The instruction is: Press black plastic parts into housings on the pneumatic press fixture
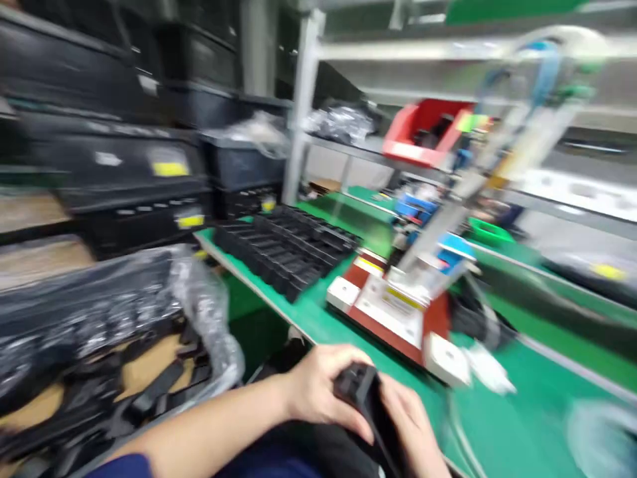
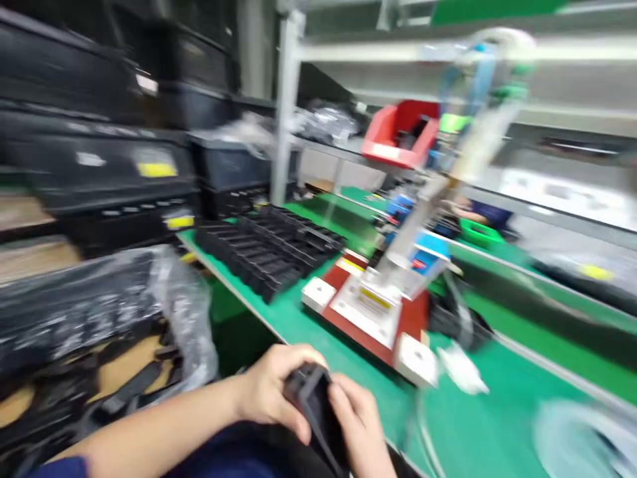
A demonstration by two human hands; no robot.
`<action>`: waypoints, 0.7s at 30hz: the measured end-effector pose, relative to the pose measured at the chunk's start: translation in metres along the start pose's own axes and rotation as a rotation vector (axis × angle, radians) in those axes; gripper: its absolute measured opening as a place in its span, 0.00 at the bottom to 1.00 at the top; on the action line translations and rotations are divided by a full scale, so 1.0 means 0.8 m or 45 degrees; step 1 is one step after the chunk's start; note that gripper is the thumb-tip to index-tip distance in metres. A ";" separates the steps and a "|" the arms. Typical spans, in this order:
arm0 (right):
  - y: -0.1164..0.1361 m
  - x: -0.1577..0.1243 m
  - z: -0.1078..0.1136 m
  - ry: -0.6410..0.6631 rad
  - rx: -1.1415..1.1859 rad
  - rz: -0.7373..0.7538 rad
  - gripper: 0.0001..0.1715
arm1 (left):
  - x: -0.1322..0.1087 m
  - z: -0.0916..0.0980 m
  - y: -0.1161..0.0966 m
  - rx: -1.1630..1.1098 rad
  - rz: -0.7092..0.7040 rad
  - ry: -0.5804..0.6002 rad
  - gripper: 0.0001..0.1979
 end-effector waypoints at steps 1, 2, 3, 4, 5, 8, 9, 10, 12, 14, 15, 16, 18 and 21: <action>0.001 -0.010 0.012 0.009 0.057 -0.118 0.29 | -0.001 0.003 0.000 -0.033 0.046 0.039 0.36; 0.002 -0.015 0.019 0.058 0.127 -0.187 0.30 | 0.001 0.006 0.003 -0.017 0.072 0.060 0.41; 0.000 -0.016 0.023 0.093 0.213 -0.225 0.31 | 0.003 0.008 0.011 0.019 0.111 0.060 0.45; -0.005 -0.014 0.025 0.161 0.307 -0.245 0.32 | 0.007 0.008 0.019 0.063 0.119 0.059 0.44; -0.011 -0.012 0.025 0.213 0.393 -0.257 0.33 | 0.010 0.005 0.025 0.099 0.106 0.044 0.42; -0.031 -0.012 0.023 0.193 0.550 -0.297 0.35 | 0.014 -0.008 0.032 0.106 0.095 -0.020 0.33; -0.037 -0.014 0.021 0.158 0.568 -0.311 0.35 | 0.015 -0.013 0.030 0.086 0.102 -0.034 0.31; -0.041 -0.017 0.020 0.128 0.576 -0.320 0.35 | 0.016 -0.018 0.027 0.065 0.110 -0.040 0.30; -0.045 -0.022 0.020 0.091 0.581 -0.323 0.36 | 0.019 -0.025 0.021 0.025 0.115 -0.045 0.28; -0.045 -0.023 0.026 0.075 0.576 -0.331 0.37 | 0.023 -0.029 0.021 -0.010 0.143 -0.052 0.27; -0.044 -0.022 0.031 0.069 0.574 -0.328 0.38 | 0.025 -0.029 0.023 -0.034 0.171 -0.061 0.27; -0.042 -0.021 0.036 0.068 0.586 -0.309 0.39 | 0.027 -0.027 0.026 -0.071 0.209 -0.090 0.27; -0.037 -0.020 0.044 0.109 0.677 -0.226 0.44 | 0.032 -0.021 0.035 -0.185 0.297 -0.214 0.29; -0.029 -0.020 0.047 0.274 0.794 -0.040 0.52 | 0.044 -0.011 0.044 -0.452 0.396 -0.478 0.32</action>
Point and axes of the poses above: each hand's wrist, its own x-axis towards the middle knuckle, its own z-axis out of the back of the hand, y = z × x, the point moved 2 cm from there along x, towards the middle knuckle, and after that the axes turned 1 degree about -y, right-handed, at the moved point
